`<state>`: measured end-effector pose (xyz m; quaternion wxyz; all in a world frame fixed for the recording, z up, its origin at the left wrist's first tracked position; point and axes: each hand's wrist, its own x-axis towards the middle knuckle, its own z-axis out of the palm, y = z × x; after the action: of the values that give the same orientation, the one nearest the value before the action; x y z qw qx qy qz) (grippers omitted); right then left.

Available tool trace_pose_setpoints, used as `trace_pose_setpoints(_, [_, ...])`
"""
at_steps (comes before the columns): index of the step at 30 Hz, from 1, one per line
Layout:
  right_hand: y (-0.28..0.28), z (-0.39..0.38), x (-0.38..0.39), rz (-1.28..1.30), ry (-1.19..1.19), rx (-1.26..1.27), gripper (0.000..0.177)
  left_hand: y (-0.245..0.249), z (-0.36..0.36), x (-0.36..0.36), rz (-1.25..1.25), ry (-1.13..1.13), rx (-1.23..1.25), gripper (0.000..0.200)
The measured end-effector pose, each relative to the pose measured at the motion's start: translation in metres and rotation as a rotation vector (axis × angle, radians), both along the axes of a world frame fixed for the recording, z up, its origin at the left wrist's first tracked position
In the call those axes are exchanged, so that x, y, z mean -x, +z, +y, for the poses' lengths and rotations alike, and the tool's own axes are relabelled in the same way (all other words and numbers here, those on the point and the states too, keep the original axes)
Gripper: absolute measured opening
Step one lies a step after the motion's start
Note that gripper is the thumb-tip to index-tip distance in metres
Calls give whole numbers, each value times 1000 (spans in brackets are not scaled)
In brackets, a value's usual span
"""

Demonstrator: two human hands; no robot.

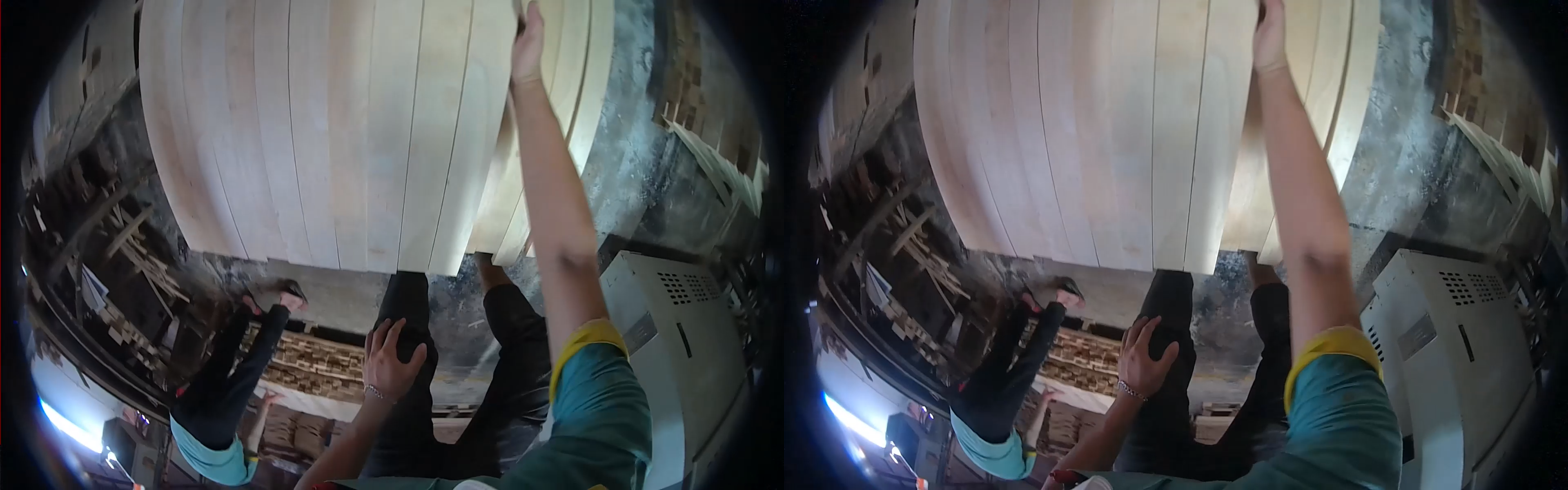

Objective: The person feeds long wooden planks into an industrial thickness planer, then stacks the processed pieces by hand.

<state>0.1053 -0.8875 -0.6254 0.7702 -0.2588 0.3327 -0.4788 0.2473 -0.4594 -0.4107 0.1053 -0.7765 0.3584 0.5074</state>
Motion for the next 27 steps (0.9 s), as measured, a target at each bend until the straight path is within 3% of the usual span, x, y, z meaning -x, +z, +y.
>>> trace_pose_setpoints(1, [2,-1,-2,-232,64,-92,79,1,0,4,-14,17,-9,60])
trace_pose_setpoints(3, [-11,-3,-10,348,-26,-5,78,6,4,17,-24,0,-23,59])
trace_pose_setpoints(6, [26,1,1,323,88,21,78,-5,3,26,-38,-52,-20,57])
trace_pose_setpoints(8, [1,12,20,312,150,103,77,-12,3,29,-27,-41,-119,56])
trace_pose_setpoints(10, [67,63,28,457,90,-112,76,-43,-5,32,108,195,40,51])
trace_pose_setpoints(11, [45,80,41,418,73,-115,79,-58,-13,38,182,333,162,53])
trace_pose_setpoints(12, [16,104,52,377,55,-114,82,-69,-22,52,233,660,102,58])
trace_pose_setpoints(14, [1,155,67,310,-26,-215,68,-89,-35,87,305,1321,-41,68])
trace_pose_setpoints(17, [-27,213,70,303,-7,-254,73,-127,-17,108,324,1484,86,90])
trace_pose_setpoints(20, [-25,235,60,449,21,-168,80,-119,-17,130,154,1680,-19,105])
trace_pose_setpoints(21, [-24,238,57,446,62,-141,83,-126,-10,127,273,1662,-64,116])
trace_pose_setpoints(24, [-19,240,43,516,153,-80,92,-156,-15,111,640,1624,44,123])
trace_pose_setpoints(27, [-18,242,31,724,151,-48,102,-167,-13,111,652,1738,78,126])
